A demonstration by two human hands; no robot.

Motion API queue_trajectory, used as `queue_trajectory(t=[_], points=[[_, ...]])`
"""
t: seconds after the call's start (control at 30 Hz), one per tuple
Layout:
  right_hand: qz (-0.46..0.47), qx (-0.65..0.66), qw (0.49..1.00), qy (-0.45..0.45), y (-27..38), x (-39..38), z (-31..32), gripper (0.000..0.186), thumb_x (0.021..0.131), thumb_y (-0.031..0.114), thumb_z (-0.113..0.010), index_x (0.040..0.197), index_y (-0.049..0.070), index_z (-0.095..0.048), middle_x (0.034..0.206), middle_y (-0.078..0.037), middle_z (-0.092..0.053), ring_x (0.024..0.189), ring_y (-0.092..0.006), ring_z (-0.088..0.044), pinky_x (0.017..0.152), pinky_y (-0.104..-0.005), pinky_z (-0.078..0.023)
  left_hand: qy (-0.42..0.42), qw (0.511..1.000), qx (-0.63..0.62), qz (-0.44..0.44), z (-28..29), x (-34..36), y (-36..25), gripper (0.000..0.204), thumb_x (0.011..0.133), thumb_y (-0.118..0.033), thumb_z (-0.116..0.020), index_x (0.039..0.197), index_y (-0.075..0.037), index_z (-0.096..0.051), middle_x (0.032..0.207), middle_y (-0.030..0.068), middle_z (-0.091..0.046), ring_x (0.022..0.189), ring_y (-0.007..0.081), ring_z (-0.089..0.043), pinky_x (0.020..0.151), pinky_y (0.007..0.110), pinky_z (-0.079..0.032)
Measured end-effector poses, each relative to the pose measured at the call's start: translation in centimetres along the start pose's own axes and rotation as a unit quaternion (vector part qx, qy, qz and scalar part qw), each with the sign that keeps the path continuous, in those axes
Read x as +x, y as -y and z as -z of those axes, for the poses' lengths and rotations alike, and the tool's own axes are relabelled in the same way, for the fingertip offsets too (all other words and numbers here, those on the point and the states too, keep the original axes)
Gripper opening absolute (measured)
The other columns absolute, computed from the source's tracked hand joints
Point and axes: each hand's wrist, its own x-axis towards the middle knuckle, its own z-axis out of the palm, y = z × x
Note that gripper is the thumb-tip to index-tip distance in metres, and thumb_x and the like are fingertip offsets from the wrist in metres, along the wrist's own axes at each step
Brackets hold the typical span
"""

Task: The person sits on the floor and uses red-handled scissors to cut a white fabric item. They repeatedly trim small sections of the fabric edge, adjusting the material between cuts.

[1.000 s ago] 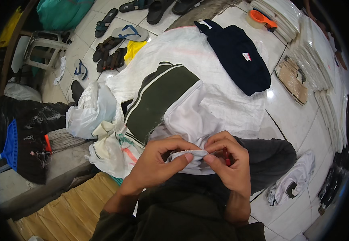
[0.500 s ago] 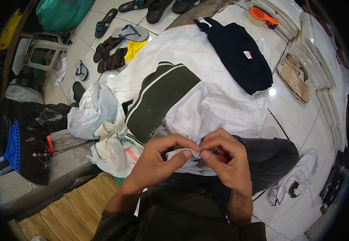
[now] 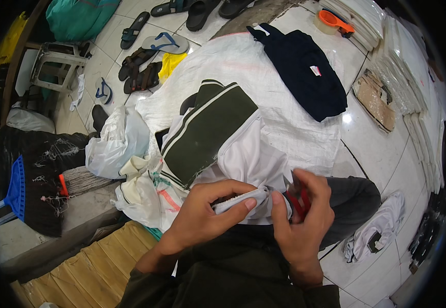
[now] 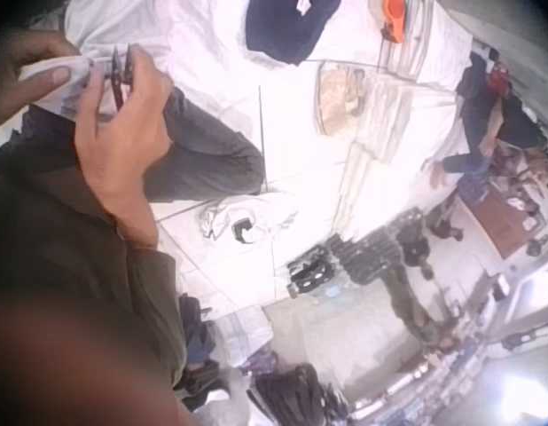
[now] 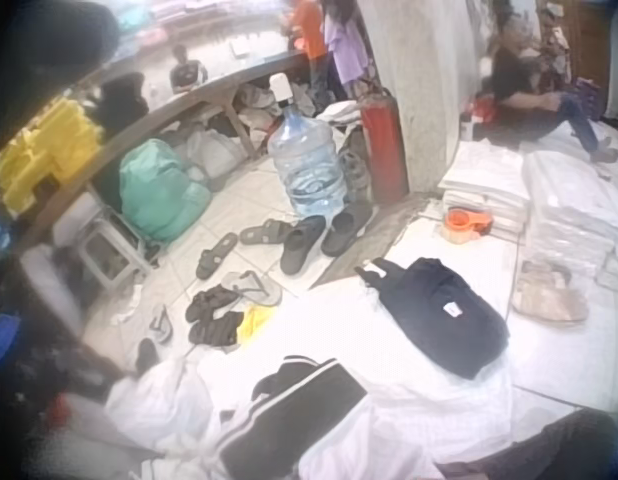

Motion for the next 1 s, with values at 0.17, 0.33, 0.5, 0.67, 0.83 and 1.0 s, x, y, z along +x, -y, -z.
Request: queue_trajectory(t=[0.17,0.33,0.5,0.67,0.83,1.0], points=[[0.121,-0.090,0.988,0.034,0.41,-1.21,0.89,0.035,0.081,0.001,-0.081,0.113,-0.004,-0.067,0.090,-0.014,-0.071,0.066,-0.0200,-0.068,0.054,-0.0287,-0.052,-0.010,0.999,0.038,-0.032,-0.26,-0.01,0.20,0.021,0.095,-0.011,-0.077,0.112,0.002,-0.077,0.097,0.0085,-0.077,0.091,0.0132,-0.070,0.083,0.028,-0.053],[0.141,-0.110,0.983,0.036,0.35,-1.17,0.45,0.033,0.079,-0.001,-0.081,0.109,-0.005,-0.068,0.086,-0.014,-0.071,0.066,-0.0225,-0.070,0.058,-0.0312,-0.056,-0.017,0.994,0.081,-0.066,-0.30,-0.07,0.04,0.020,0.093,-0.008,-0.078,0.111,0.000,-0.079,0.091,0.0078,-0.074,0.083,0.0127,-0.068,0.075,0.028,-0.050],[0.126,-0.114,0.984,0.046,0.61,-1.20,0.54,0.034,0.078,-0.001,-0.082,0.108,-0.005,-0.068,0.087,-0.014,-0.071,0.067,-0.0231,-0.072,0.059,-0.0314,-0.057,-0.016,0.993,0.092,-0.067,-0.30,-0.03,-0.11,0.020,0.092,-0.008,-0.079,0.111,0.000,-0.079,0.090,0.0081,-0.074,0.081,0.0135,-0.067,0.073,0.028,-0.050],[0.124,-0.094,0.987,0.034,0.36,-1.25,0.34,0.033,0.078,-0.002,-0.081,0.108,-0.005,-0.067,0.087,-0.013,-0.071,0.067,-0.0215,-0.071,0.058,-0.0303,-0.057,-0.010,0.992,0.096,-0.076,-0.22,0.02,0.02,0.020,0.093,-0.008,-0.078,0.111,0.001,-0.079,0.091,0.0091,-0.074,0.083,0.0152,-0.069,0.075,0.029,-0.051],[0.067,-0.020,0.997,0.024,0.19,-1.39,0.13,0.033,0.079,-0.002,-0.080,0.109,-0.005,-0.067,0.087,-0.013,-0.070,0.069,-0.0165,-0.070,0.058,-0.0265,-0.055,-0.003,0.994,0.067,-0.082,-0.22,0.40,0.04,0.019,0.094,-0.009,-0.077,0.109,0.003,-0.078,0.093,0.0107,-0.075,0.086,0.0153,-0.070,0.078,0.030,-0.053],[0.088,-0.038,0.995,0.017,-0.17,-1.41,0.43,0.034,0.080,-0.002,-0.080,0.110,-0.006,-0.066,0.087,-0.013,-0.070,0.070,-0.0156,-0.070,0.058,-0.0256,-0.055,0.011,0.997,0.051,-0.064,-0.42,0.61,-0.36,0.018,0.096,-0.010,-0.076,0.107,0.004,-0.078,0.091,0.0109,-0.075,0.085,0.0149,-0.070,0.078,0.030,-0.053]])
